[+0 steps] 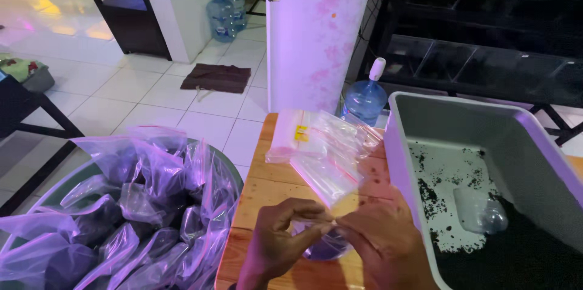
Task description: The person uses a small plastic cup to scoop black aquarium soil from a grey bin into small plastic bags, then ties the bags closed with rubber bands and places them into a larger green bucket.
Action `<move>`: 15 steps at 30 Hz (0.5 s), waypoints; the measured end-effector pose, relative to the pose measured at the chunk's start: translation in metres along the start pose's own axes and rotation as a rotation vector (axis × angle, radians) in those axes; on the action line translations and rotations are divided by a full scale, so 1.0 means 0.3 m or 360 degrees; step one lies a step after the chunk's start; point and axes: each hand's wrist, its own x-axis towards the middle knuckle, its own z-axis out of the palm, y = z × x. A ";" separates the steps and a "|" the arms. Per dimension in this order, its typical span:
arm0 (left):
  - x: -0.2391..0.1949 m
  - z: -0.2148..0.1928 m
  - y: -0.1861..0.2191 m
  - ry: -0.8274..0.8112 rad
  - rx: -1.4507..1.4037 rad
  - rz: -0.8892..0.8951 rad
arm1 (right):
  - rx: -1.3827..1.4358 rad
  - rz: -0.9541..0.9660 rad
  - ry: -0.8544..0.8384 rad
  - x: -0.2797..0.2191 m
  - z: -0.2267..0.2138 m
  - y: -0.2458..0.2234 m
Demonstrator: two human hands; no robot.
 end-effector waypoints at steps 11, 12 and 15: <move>-0.022 -0.113 -0.039 0.0077 0.0218 0.0064 | 0.0071 0.0026 0.0040 -0.049 0.017 0.062; -0.031 -0.137 -0.052 0.0175 0.0249 -0.0014 | 0.0067 0.0014 0.0052 -0.052 0.021 0.064; -0.029 -0.141 -0.123 0.0662 -0.0328 0.0039 | 0.0080 0.0185 0.0174 -0.036 0.004 0.031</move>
